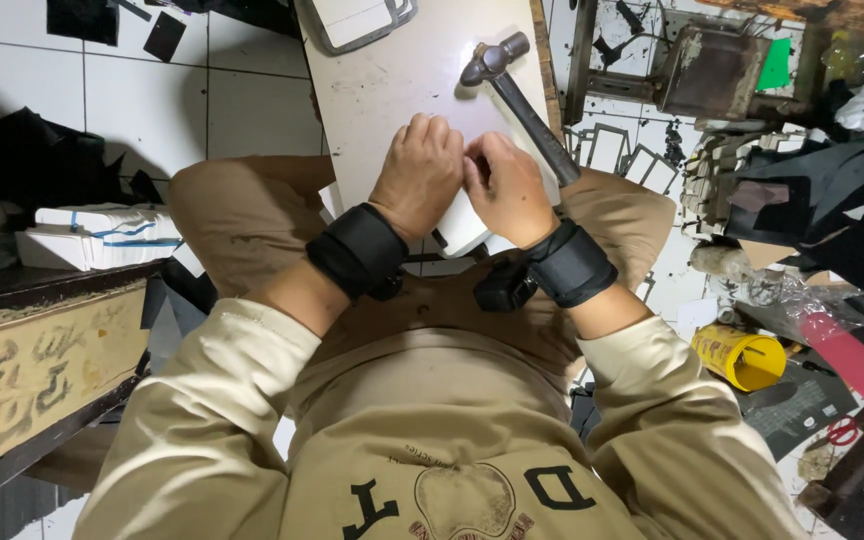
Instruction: The person assembles and hammers pieces of leather to create a small wallet or card holder.
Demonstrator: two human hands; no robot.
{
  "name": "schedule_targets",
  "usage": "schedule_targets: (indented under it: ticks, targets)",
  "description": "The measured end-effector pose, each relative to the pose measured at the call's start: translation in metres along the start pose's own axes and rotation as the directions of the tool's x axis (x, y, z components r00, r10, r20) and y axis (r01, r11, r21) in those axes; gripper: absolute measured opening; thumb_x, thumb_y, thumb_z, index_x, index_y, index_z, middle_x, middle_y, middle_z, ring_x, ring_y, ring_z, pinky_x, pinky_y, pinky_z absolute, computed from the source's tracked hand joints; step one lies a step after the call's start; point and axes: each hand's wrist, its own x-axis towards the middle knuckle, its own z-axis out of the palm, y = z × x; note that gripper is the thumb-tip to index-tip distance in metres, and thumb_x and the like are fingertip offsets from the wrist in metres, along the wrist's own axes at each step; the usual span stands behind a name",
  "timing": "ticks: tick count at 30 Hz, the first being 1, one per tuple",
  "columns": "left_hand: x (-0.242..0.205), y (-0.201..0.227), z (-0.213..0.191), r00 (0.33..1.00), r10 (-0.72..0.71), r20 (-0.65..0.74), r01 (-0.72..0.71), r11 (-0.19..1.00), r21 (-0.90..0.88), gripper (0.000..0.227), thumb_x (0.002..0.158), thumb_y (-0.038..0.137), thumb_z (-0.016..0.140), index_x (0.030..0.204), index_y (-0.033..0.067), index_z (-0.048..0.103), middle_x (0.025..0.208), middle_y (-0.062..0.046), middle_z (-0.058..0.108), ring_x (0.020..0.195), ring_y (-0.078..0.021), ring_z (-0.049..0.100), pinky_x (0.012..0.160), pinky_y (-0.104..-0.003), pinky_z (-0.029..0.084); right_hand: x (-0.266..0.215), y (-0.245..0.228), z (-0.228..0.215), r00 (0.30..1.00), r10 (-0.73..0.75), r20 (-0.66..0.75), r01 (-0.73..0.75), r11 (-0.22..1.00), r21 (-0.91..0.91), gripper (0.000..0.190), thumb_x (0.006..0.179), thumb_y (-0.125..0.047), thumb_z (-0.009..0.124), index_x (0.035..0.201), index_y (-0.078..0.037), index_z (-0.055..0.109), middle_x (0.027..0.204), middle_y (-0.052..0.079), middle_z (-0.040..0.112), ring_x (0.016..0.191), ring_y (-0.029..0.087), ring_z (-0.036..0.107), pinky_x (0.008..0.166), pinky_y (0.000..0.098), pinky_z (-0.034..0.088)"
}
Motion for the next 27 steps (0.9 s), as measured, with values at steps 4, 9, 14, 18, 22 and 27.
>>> schedule_targets:
  ticks: [4,9,14,18,22,27]
  targets:
    - [-0.002,-0.009,-0.005,1.000,-0.013,0.024,0.013,1.000,0.005,0.012,0.090,0.017,0.061,0.094,0.0061,0.056,0.095,-0.010,0.054,0.097,-0.0267,0.053,0.085,-0.037,0.047,0.005,-0.003,-0.003,0.998,-0.063,0.022,0.064,0.997,-0.050,0.009,0.095,-0.003,0.068,0.098,0.000,0.061,0.090,0.018,0.064,0.080,0.039,0.065,0.070,0.0451,0.050]
    - [-0.005,-0.036,-0.039,0.983,-0.023,0.181,0.038,0.996,-0.077,0.022,0.083,0.021,0.063,0.090,0.0023,0.054,0.090,-0.012,0.053,0.090,-0.0274,0.052,0.083,-0.039,0.047,0.012,0.014,-0.008,0.997,-0.017,0.071,0.018,1.000,-0.017,0.008,0.099,-0.006,0.066,0.099,-0.001,0.060,0.092,0.017,0.063,0.077,0.035,0.066,0.070,0.0424,0.052]
    - [-0.027,-0.030,-0.068,0.974,0.106,0.198,-0.021,0.920,-0.391,0.017,0.085,0.018,0.064,0.091,0.0035,0.055,0.089,-0.014,0.057,0.089,-0.0316,0.056,0.082,-0.045,0.049,0.013,0.023,-0.007,0.991,-0.061,0.122,0.072,0.994,-0.083,0.007,0.098,-0.006,0.066,0.099,-0.002,0.060,0.094,0.016,0.065,0.084,0.038,0.065,0.072,0.0450,0.051]
    - [-0.042,-0.015,-0.064,0.896,0.157,0.415,0.061,0.882,-0.467,0.016,0.092,0.020,0.063,0.087,0.0063,0.060,0.088,-0.014,0.064,0.088,-0.0355,0.062,0.079,-0.048,0.052,0.019,0.025,0.000,0.984,-0.071,0.162,0.089,0.990,-0.106,0.005,0.098,-0.006,0.066,0.099,-0.004,0.061,0.097,0.016,0.065,0.087,0.039,0.064,0.075,0.0445,0.051]
    - [-0.050,-0.014,-0.049,0.888,0.215,0.407,0.035,0.850,-0.526,0.012,0.085,0.014,0.062,0.091,0.0041,0.061,0.087,-0.015,0.065,0.088,-0.0362,0.063,0.077,-0.049,0.052,0.018,0.028,0.001,0.976,-0.134,0.173,0.155,0.981,-0.117,0.006,0.099,-0.003,0.064,0.104,-0.004,0.064,0.099,0.015,0.064,0.094,0.038,0.064,0.079,0.0448,0.050]
    - [-0.036,-0.011,-0.039,0.969,0.122,0.215,-0.025,0.915,-0.403,0.011,0.083,0.012,0.068,0.091,0.0086,0.062,0.092,-0.011,0.061,0.094,-0.0325,0.059,0.079,-0.045,0.048,0.012,0.006,-0.013,0.972,-0.119,0.201,0.137,0.987,-0.079,0.019,0.094,-0.008,0.071,0.112,-0.002,0.067,0.099,0.017,0.061,0.090,0.038,0.061,0.076,0.0442,0.050]
